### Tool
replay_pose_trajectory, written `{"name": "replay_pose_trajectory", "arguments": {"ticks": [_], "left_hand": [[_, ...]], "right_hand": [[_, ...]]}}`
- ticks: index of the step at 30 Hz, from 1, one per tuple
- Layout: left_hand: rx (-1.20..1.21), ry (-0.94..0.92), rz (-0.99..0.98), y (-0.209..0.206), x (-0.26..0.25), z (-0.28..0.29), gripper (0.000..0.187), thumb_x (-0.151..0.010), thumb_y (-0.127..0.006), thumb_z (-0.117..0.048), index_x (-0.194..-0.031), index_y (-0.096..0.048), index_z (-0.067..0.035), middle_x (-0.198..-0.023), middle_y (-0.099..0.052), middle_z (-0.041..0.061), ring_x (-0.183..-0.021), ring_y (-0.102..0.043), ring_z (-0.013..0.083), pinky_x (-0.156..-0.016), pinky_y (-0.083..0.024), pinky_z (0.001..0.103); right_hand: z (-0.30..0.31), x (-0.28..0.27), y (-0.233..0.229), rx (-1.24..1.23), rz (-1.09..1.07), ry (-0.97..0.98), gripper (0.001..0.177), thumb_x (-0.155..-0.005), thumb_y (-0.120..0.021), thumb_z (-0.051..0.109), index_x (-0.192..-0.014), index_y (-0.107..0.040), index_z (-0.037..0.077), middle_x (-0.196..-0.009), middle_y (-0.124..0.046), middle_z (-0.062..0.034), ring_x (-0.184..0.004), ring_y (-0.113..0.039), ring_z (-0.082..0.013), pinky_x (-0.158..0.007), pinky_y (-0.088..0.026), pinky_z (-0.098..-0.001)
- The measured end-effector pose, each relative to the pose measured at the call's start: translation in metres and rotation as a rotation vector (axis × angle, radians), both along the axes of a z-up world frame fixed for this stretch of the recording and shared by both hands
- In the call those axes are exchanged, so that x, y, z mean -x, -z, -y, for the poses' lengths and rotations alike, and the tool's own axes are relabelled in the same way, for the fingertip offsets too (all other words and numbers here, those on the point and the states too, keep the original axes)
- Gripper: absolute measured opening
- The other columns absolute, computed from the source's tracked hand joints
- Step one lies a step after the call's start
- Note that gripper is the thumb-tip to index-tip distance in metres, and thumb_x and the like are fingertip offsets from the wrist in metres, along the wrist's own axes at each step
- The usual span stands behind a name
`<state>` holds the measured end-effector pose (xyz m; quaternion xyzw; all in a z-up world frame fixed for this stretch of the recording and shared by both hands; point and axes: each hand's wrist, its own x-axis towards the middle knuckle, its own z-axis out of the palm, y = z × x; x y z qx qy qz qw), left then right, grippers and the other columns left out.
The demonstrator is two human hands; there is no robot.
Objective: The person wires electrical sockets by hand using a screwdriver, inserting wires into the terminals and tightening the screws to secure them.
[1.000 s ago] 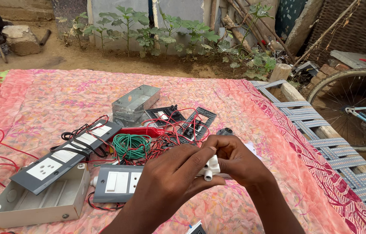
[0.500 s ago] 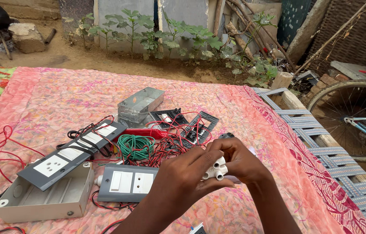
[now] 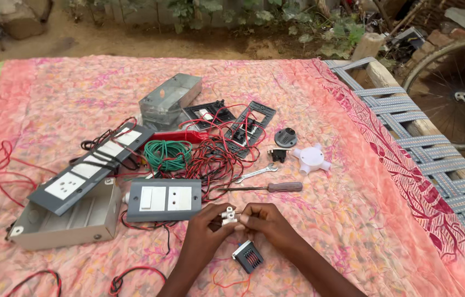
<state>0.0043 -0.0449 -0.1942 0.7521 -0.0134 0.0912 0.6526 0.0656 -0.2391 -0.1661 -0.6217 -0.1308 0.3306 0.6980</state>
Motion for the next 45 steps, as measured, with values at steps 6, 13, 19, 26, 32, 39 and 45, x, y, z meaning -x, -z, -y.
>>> {"name": "replay_pose_trajectory", "arguments": {"ticks": [6, 13, 19, 26, 32, 39, 45], "left_hand": [[0.159, 0.108, -0.086, 0.019, 0.005, -0.006, 0.044, -0.075, -0.083, -0.002, -0.118, -0.074, -0.003, -0.105, -0.072, 0.004, -0.085, -0.073, 0.0092, -0.073, -0.061, 0.023], [0.059, 0.144, -0.053, 0.046, 0.0, -0.012, 0.058, -0.07, -0.087, -0.002, -0.127, -0.074, -0.006, -0.112, -0.071, 0.005, -0.085, -0.069, 0.0137, -0.067, -0.055, 0.027], [0.081, 0.15, -0.005, 0.038, 0.023, -0.018, 0.044, -0.078, -0.085, -0.004, -0.121, -0.074, -0.004, -0.115, -0.072, 0.009, -0.101, -0.075, 0.0191, -0.081, -0.06, 0.03], [0.053, 0.139, -0.079, 0.022, 0.012, -0.018, 0.046, -0.074, -0.091, -0.016, -0.115, -0.073, -0.006, -0.106, -0.072, 0.006, -0.091, -0.075, 0.0143, -0.076, -0.062, 0.025], [0.127, 0.088, -0.133, 0.025, 0.012, -0.006, 0.047, -0.07, -0.092, -0.011, -0.112, -0.073, -0.005, -0.094, -0.069, 0.003, -0.082, -0.07, 0.0093, -0.068, -0.058, 0.023], [0.319, 0.101, -0.33, 0.044, 0.009, -0.01, 0.043, -0.086, -0.078, -0.013, -0.126, -0.066, -0.004, -0.098, -0.075, 0.01, -0.082, -0.07, 0.0118, -0.072, -0.057, 0.026], [0.523, 0.113, -0.336, 0.031, 0.008, -0.008, 0.04, -0.092, -0.065, -0.006, -0.128, -0.046, -0.006, -0.107, -0.076, 0.016, -0.094, -0.074, 0.017, -0.079, -0.063, 0.034]], "right_hand": [[0.003, 0.008, 0.025, 0.248, 0.138, 0.005, 0.02, -0.095, -0.063, 0.023, -0.083, -0.065, 0.008, -0.069, -0.059, 0.0042, -0.061, -0.051, -0.0049, -0.055, -0.04, -0.0234], [0.005, 0.021, 0.03, 0.15, 0.076, 0.049, 0.025, -0.097, -0.068, 0.02, -0.082, -0.061, 0.002, -0.07, -0.053, 0.0032, -0.067, -0.046, -0.0043, -0.058, -0.037, -0.0249], [0.005, 0.019, 0.008, 0.249, 0.042, -0.05, 0.026, -0.092, -0.071, 0.026, -0.096, -0.068, 0.001, -0.077, -0.062, 0.0024, -0.071, -0.054, -0.0044, -0.063, -0.043, -0.0241], [0.003, 0.01, 0.017, 0.238, 0.204, -0.007, 0.038, -0.087, -0.079, 0.02, -0.118, -0.068, 0.001, -0.083, -0.067, -0.001, -0.072, -0.058, -0.006, -0.064, -0.048, -0.0236], [0.0, 0.017, 0.024, 0.205, 0.241, 0.033, 0.032, -0.092, -0.075, 0.021, -0.118, -0.071, 0.002, -0.09, -0.073, -0.001, -0.078, -0.064, -0.0038, -0.069, -0.052, -0.0234], [-0.002, 0.015, 0.013, 0.328, 0.335, 0.035, 0.032, -0.091, -0.074, 0.021, -0.118, -0.07, 0.004, -0.092, -0.076, 0.0003, -0.069, -0.053, -0.0051, -0.061, -0.044, -0.0237], [0.002, 0.01, 0.002, 0.364, 0.569, 0.1, 0.03, -0.096, -0.068, 0.016, -0.125, -0.067, 0.007, -0.102, -0.069, -0.0067, -0.079, -0.067, -0.0094, -0.069, -0.055, -0.0256]]}}
